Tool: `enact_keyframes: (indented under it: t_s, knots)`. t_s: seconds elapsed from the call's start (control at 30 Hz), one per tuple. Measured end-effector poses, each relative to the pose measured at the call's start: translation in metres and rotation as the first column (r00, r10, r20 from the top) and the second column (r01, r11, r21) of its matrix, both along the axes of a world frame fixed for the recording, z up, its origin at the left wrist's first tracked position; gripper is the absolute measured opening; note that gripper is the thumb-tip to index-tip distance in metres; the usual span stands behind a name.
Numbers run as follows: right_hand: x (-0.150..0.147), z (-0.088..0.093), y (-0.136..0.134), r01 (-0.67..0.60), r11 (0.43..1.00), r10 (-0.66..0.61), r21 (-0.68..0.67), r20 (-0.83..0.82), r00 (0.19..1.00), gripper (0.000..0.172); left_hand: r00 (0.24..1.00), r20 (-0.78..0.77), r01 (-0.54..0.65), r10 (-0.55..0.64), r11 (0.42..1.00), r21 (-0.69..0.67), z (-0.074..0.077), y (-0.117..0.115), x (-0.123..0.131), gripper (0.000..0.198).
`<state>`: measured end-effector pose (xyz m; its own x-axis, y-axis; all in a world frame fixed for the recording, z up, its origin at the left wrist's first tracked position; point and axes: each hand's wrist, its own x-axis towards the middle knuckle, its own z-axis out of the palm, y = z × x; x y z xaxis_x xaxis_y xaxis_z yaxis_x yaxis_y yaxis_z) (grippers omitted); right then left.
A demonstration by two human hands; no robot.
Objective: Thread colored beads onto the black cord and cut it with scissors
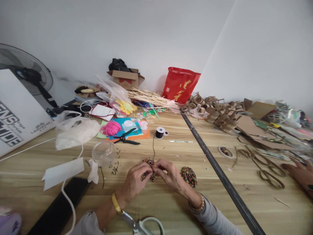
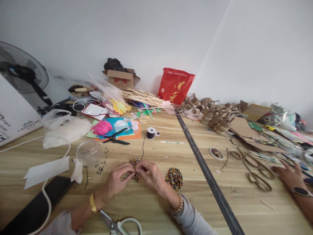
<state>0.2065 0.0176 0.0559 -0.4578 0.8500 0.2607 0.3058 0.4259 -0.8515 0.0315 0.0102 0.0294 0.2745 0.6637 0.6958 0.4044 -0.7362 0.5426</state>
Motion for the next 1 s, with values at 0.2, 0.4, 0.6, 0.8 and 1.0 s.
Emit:
enact_keyframes:
  t_s: [0.2,0.4,0.6,0.8,1.0]
  knots:
    - [-0.005,-0.011,0.004,-0.037,0.948,-0.026,-0.316,-0.193,0.981,0.037,0.984,-0.152,-0.065,0.096,0.978,0.198,-0.002,-0.005,-0.002,0.014]
    - [-0.008,-0.021,0.009,-0.176,0.839,-0.057,-0.514,-0.405,0.913,0.039,0.972,-0.191,-0.071,0.134,0.950,0.305,-0.002,-0.008,-0.004,0.016]
    - [-0.013,-0.026,0.008,-0.197,0.803,-0.128,-0.563,-0.486,0.864,0.039,0.982,-0.162,-0.051,0.095,0.965,0.259,-0.006,-0.008,-0.005,0.014]
    - [-0.018,-0.025,-0.001,-0.067,0.889,-0.143,-0.453,-0.413,0.900,0.038,0.993,-0.092,-0.056,0.072,0.984,0.170,-0.009,-0.006,-0.006,0.014]
    - [-0.015,-0.024,-0.003,-0.016,0.942,-0.091,-0.335,-0.299,0.950,0.035,0.993,-0.086,-0.065,0.080,0.983,0.171,-0.010,-0.006,-0.006,0.014]
